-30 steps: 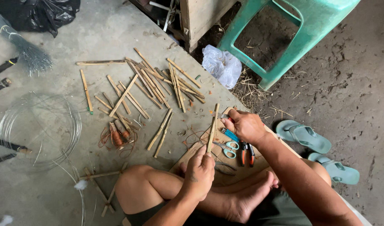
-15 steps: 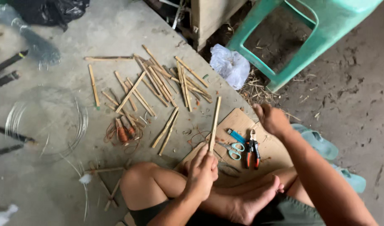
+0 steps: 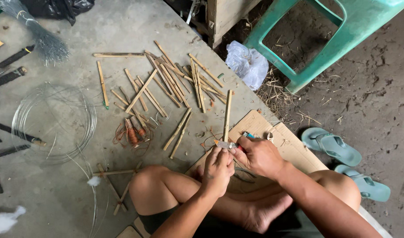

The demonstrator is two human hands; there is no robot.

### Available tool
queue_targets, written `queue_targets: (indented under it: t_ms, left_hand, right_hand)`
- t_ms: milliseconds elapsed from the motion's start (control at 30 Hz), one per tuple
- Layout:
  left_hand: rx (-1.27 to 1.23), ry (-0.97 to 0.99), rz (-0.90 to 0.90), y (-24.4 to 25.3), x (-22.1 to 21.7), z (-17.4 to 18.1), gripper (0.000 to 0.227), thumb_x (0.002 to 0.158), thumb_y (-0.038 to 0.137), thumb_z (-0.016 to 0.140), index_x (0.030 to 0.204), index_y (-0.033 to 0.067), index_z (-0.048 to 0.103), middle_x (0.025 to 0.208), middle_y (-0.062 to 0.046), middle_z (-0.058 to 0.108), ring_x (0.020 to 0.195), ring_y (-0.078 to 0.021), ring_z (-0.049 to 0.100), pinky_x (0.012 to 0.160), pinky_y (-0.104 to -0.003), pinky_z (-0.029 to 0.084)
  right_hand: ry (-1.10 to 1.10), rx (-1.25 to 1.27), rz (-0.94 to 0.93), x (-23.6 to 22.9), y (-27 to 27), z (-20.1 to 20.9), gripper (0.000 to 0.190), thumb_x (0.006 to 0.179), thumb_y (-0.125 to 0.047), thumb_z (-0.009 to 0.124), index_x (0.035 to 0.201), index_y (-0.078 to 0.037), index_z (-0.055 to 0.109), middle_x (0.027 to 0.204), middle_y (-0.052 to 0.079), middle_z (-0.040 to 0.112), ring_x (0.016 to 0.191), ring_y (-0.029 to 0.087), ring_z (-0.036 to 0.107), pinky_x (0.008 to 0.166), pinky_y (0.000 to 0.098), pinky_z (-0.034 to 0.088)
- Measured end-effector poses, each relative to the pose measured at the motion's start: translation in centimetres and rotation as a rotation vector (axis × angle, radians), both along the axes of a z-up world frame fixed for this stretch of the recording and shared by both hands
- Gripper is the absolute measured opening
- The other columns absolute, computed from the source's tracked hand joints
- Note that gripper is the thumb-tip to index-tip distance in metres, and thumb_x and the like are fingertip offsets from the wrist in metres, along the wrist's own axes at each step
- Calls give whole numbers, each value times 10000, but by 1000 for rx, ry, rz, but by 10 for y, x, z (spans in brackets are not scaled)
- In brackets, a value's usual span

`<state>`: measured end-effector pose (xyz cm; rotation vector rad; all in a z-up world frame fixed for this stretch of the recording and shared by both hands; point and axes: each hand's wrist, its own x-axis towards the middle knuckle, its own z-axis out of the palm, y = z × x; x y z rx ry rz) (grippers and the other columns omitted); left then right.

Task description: The person sits on the floor and uses a knife to shave and shape thin bamboo sticks. They hold the sticks with one hand and carefully remove material with the other, occasionally switching tools or adjusting the stick's position.

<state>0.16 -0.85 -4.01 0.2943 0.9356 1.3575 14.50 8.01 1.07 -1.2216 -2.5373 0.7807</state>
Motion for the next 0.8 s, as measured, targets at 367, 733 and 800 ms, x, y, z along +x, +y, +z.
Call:
queue_targets:
  t_ms: [367, 733, 800]
  left_hand:
    - [-5, 200, -23, -20, 13, 22, 271, 1082, 188, 468, 1294, 37, 543, 730, 43, 437, 567, -33, 358, 460, -194, 316]
    - [43, 215, -33, -14, 12, 10, 193, 1091, 154, 455, 1145, 13, 576, 693, 58, 409, 548, -18, 343, 451, -199, 304]
    - [35, 188, -23, -12, 9, 14, 242, 1077, 148, 454, 1245, 12, 563, 698, 62, 409, 550, -12, 341, 452, -193, 307]
  right_hand:
    - [132, 48, 5, 12, 4, 17, 355, 957, -399, 604, 1004, -49, 637, 707, 159, 683, 594, 396, 657, 555, 482, 521]
    - [15, 45, 66, 13, -2, 15, 362, 939, -446, 632, 872, -90, 617, 658, 136, 673, 589, 385, 650, 537, 484, 507]
    - [22, 60, 63, 10, -3, 9, 359, 943, -441, 626, 873, -89, 615, 670, 139, 676, 593, 384, 656, 540, 483, 511]
